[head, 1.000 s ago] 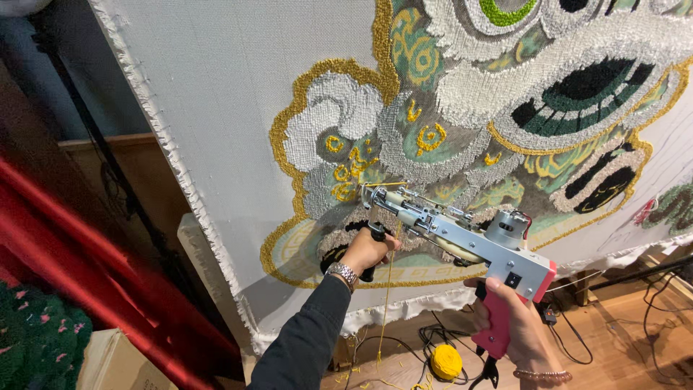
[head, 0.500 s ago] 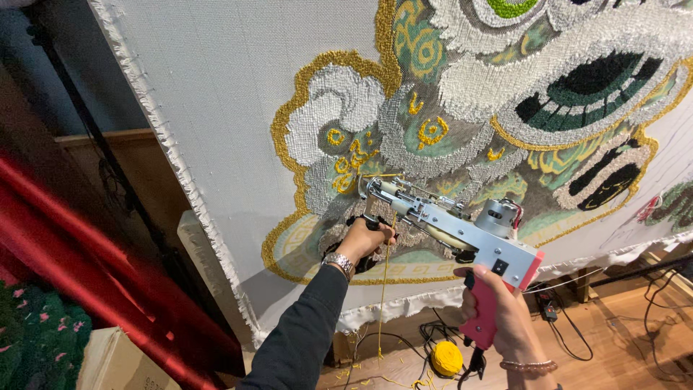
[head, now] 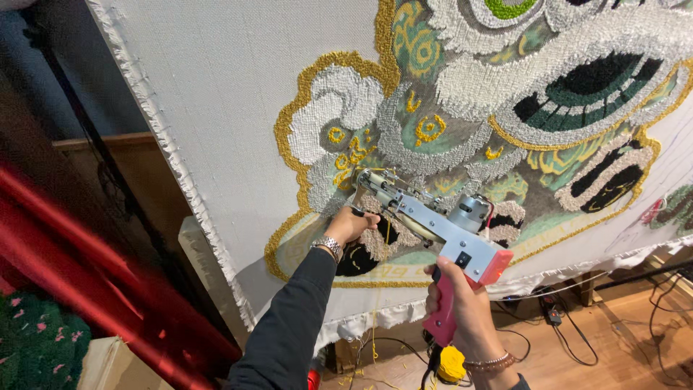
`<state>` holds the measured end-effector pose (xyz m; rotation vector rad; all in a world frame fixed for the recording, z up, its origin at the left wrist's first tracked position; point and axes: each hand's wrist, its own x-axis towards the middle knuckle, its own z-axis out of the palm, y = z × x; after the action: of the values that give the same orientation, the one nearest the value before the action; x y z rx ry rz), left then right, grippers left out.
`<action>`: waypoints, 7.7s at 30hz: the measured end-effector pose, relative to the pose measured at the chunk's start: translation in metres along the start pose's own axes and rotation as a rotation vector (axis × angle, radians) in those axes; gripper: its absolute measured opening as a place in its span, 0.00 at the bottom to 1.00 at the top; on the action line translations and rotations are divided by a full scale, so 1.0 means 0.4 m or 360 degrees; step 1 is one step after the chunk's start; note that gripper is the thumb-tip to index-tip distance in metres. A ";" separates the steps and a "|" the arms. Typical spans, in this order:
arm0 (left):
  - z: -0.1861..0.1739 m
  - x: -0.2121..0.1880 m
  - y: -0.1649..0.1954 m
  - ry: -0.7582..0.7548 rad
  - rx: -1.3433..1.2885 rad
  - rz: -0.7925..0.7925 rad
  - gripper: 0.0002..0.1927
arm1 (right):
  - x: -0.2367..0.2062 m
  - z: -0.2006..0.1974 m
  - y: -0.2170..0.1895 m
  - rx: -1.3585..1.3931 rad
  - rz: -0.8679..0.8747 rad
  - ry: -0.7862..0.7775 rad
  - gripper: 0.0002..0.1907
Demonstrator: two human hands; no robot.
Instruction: The person uses a tufting gun to apply yellow yarn into a stretched canvas, forming a decorative design. They guide the tool along the pattern and occasionally adjust the yarn with their hand.
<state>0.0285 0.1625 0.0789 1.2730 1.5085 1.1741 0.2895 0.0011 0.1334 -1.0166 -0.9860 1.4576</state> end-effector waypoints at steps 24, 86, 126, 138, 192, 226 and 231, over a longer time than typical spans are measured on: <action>0.016 -0.022 0.000 -0.0047 -0.0120 0.0103 0.15 | 0.007 -0.040 0.005 -0.0578 -0.0278 0.0078 0.16; 0.103 -0.111 0.002 -0.0289 -0.0231 0.0114 0.10 | 0.066 -0.264 0.008 -0.0043 -0.0094 -0.0201 0.28; 0.106 -0.126 0.004 -0.0255 -0.0256 0.0158 0.08 | 0.037 -0.229 -0.068 -0.0088 -0.0074 -0.0240 0.26; 0.100 -0.103 0.000 -0.0300 -0.0299 0.0195 0.07 | 0.034 -0.208 -0.079 -0.0112 -0.0114 -0.0228 0.25; -0.009 -0.104 0.084 0.0565 0.0622 0.0282 0.22 | 0.009 -0.008 -0.045 -0.0281 -0.0162 -0.0018 0.16; 0.203 -0.023 -0.008 -0.0285 -0.0636 0.0360 0.22 | -0.008 -0.220 -0.018 0.0028 -0.0097 -0.0131 0.30; 0.187 -0.031 0.006 -0.0251 -0.0398 0.0381 0.18 | -0.004 -0.236 -0.009 0.0148 -0.0110 -0.0220 0.32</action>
<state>0.1029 0.1613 0.0642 1.3641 1.0797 1.3345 0.3808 0.0049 0.1089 -0.8156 -1.0321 1.5176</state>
